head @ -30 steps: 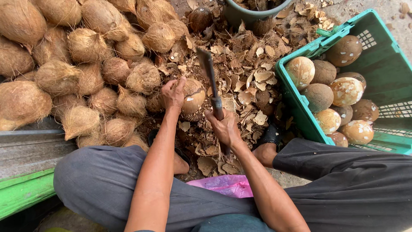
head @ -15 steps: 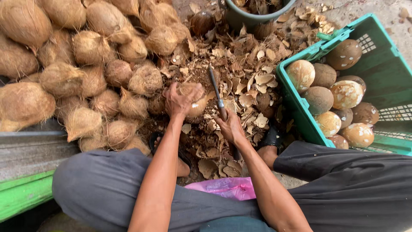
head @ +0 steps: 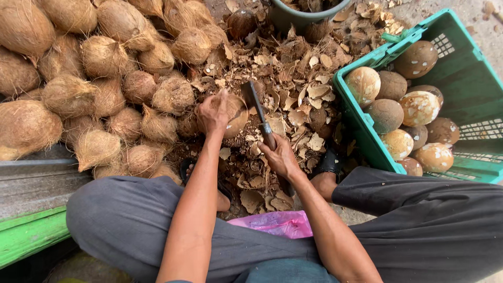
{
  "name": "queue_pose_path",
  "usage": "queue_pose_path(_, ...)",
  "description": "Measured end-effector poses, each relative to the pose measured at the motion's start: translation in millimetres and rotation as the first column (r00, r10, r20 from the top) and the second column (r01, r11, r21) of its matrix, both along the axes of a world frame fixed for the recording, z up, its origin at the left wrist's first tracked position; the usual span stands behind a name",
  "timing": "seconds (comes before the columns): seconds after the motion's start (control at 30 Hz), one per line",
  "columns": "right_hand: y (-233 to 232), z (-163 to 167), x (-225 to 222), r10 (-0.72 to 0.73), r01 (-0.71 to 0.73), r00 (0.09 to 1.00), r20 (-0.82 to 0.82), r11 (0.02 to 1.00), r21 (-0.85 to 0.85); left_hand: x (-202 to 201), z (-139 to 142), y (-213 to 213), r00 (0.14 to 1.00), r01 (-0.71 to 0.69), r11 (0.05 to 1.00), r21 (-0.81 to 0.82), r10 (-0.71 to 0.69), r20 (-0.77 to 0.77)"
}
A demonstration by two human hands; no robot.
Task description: The person sits on the ground and uses a machete to trim the husk off coconuts one at a time, rotating each coconut between strikes, then places the trimmed coconut into a green plastic crate filled with other trimmed coconuts.
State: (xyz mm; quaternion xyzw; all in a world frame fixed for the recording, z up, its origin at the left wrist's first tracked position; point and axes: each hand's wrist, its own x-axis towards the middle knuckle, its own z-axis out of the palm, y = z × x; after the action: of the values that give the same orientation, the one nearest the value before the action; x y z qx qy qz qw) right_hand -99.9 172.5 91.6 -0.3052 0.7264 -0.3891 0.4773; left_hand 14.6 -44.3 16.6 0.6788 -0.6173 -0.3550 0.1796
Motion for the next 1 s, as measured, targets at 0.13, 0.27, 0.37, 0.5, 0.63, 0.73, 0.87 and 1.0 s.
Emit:
queue_pose_path(0.13, -2.7, 1.4, -3.1, -0.136, 0.125, 0.991, -0.015, 0.943, -0.309, -6.8, 6.3, -0.1, 0.996, -0.094, 0.994, 0.063, 0.094, 0.012)
queue_pose_path(0.27, -11.4, -0.5, 7.6, -0.236, 0.273, 0.962, 0.138, 0.868, -0.416, -6.2, 7.7, -0.5, 0.988, -0.146, 0.981, 0.124, 0.152, -0.037)
queue_pose_path(0.37, -12.7, -0.7, 15.7, -0.13, 0.128, 0.99, 0.054, 0.991, 0.038, -5.6, 3.5, -0.1, 0.996, -0.091, 0.994, 0.058, 0.092, -0.003)
queue_pose_path(0.5, -11.7, -2.5, 11.6, -0.08, 0.076, 0.997, -0.015, 0.979, -0.19, -4.8, -1.4, 1.6, 0.998, -0.055, 0.998, -0.005, 0.055, 0.004)
queue_pose_path(0.63, -15.2, -6.5, 8.4, -0.215, 0.201, 0.976, 0.037, 0.821, -0.535, -4.9, -0.4, 2.2, 0.992, -0.117, 0.993, -0.003, 0.117, 0.039)
queue_pose_path(0.73, -19.3, -8.2, 14.8, -0.197, 0.189, 0.98, 0.018, 0.908, -0.375, -5.7, -0.7, 1.2, 0.995, -0.096, 0.993, 0.069, 0.094, 0.026)
queue_pose_path(0.87, -18.5, -6.3, 19.7, -0.056, 0.05, 0.988, -0.144, 0.998, -0.045, -6.9, 0.0, 4.4, 0.992, -0.129, 0.981, -0.143, 0.127, -0.025)
queue_pose_path(1.0, -17.2, -7.9, 16.9, -0.119, 0.056, 0.955, -0.27, 0.972, -0.229, -6.6, 3.8, 9.4, 0.99, -0.138, 0.989, 0.046, 0.136, 0.032)
